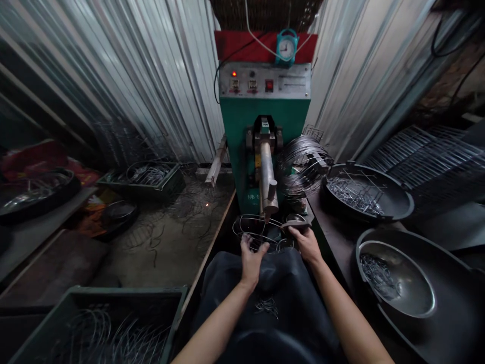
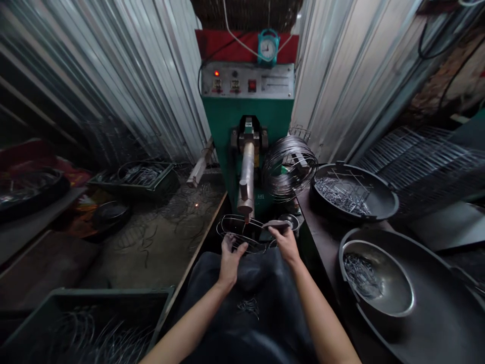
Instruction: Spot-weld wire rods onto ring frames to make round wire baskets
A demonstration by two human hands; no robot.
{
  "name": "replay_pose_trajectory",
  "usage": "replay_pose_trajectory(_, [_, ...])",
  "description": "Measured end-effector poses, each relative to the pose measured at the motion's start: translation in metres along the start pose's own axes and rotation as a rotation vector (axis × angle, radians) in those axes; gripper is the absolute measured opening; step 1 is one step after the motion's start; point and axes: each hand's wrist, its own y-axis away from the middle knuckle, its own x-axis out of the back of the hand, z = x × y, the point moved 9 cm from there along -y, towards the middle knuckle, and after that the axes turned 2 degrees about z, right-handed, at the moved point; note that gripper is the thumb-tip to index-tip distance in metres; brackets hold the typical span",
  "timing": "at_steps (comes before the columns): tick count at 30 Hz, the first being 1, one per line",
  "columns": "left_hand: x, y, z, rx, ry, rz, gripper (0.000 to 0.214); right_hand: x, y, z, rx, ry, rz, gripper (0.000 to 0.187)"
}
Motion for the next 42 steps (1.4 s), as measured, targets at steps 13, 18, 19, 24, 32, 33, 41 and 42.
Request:
replay_pose_trajectory(13, [-0.022, -0.004, -0.026, 0.006, -0.026, 0.010, 0.071, 0.013, 0.026, 0.006, 0.092, -0.030, 0.100, 0.024])
replay_pose_trajectory(18, [-0.018, 0.006, -0.033, 0.134, 0.150, 0.008, 0.058, -0.006, 0.031, -0.024, 0.184, 0.049, -0.035, 0.023])
replay_pose_trajectory(19, [-0.015, 0.006, -0.031, 0.121, 0.158, 0.020, 0.059, -0.008, 0.029, -0.022, 0.147, 0.036, -0.044, 0.024])
replay_pose_trajectory(24, [-0.007, 0.005, -0.021, 0.109, 0.163, 0.028, 0.062, -0.012, 0.028, -0.010, 0.032, -0.033, -0.041, 0.025])
replay_pose_trajectory(32, [-0.004, 0.006, -0.030, 0.285, 0.294, 0.017, 0.056, -0.021, 0.030, -0.028, 0.140, -0.077, -0.036, 0.024])
replay_pose_trajectory(33, [-0.004, 0.006, -0.033, 0.313, 0.310, 0.022, 0.055, -0.022, 0.029, -0.027, 0.141, -0.078, -0.040, 0.024])
replay_pose_trajectory(41, [-0.003, 0.002, -0.053, 0.484, 0.433, 0.034, 0.041, -0.008, 0.021, -0.009, 0.092, -0.017, 0.049, 0.027])
replay_pose_trajectory(42, [-0.002, 0.001, -0.054, 0.495, 0.436, 0.042, 0.041, -0.012, 0.022, -0.014, 0.110, 0.021, -0.004, 0.026])
